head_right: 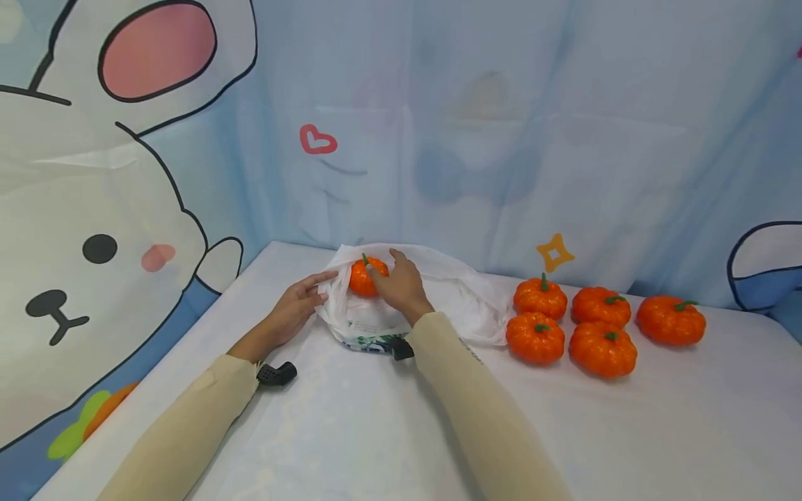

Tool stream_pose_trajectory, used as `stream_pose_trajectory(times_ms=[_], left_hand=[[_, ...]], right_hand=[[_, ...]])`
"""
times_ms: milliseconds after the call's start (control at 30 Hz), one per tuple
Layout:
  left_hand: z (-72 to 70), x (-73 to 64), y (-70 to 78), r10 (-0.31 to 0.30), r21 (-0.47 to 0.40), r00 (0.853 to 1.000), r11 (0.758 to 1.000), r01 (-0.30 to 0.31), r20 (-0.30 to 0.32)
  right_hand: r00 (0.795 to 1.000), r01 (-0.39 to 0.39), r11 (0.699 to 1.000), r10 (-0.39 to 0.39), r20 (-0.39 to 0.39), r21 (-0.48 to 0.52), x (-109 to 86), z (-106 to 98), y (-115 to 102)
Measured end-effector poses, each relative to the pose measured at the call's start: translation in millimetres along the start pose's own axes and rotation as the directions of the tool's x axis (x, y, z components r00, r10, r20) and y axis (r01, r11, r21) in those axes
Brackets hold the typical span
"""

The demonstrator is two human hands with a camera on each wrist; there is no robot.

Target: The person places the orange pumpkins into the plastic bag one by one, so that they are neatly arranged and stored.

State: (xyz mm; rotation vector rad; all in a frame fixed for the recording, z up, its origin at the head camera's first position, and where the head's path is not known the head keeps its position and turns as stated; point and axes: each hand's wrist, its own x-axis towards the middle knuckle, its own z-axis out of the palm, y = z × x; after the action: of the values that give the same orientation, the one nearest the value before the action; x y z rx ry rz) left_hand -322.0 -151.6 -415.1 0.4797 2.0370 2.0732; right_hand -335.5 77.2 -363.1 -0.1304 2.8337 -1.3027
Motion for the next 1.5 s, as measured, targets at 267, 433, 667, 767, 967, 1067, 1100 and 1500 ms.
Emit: stream_pose_trajectory(times_ms=[267,433,667,767,967,1067,1100,1500], left_hand=[[4.6,5.2,-1.3,0.007,-0.007,1.000,1.000,-0.007,0.025],[-0.7,1.8,3.0,0.001,0.029,1.000,1.000,-0.002,0.011],[-15.9,-11.0,7.8,-0.021,0.049,0.999,0.999,0.022,-0.029],[-20.9,-14.6,6.9,-0.016,0.052,1.000,0.999,0.017,-0.023],[-22.8,-16.9,7.4,-0.003,0.026,1.000,1.000,0.003,-0.019],[-23.1,-15.9,6.9,-0.010,0.037,1.000,0.999,0.011,-0.017],[-23.1,-15.6,7.0,-0.012,0.038,1.000,0.999,0.013,-0.016],[-25.2,-14.5,5.0,0.004,0.009,1.000,1.000,-0.004,-0.015]], right_hand=[[0.968,0.229,0.973,-0.225,-0.107,0.025,-88.1,-80.3,31.3],[0.918,0.218,0.973,-0.231,-0.322,-0.077,-149.0,-138.7,62.2],[0.927,-0.108,0.986,0.054,-0.372,-0.126,-166.9,-214.0,130.0],[0.961,-0.130,0.989,0.109,-0.254,-0.067,-159.9,-230.4,164.0],[0.993,-0.118,0.993,0.118,0.031,0.013,-149.5,-228.8,208.6],[0.985,-0.149,0.989,0.149,0.092,-0.004,-146.6,-223.7,215.1],[0.982,-0.162,0.987,0.162,0.102,-0.010,-145.8,-222.3,216.1],[0.988,-0.148,0.984,0.153,0.036,-0.098,-143.4,-214.5,219.2]])
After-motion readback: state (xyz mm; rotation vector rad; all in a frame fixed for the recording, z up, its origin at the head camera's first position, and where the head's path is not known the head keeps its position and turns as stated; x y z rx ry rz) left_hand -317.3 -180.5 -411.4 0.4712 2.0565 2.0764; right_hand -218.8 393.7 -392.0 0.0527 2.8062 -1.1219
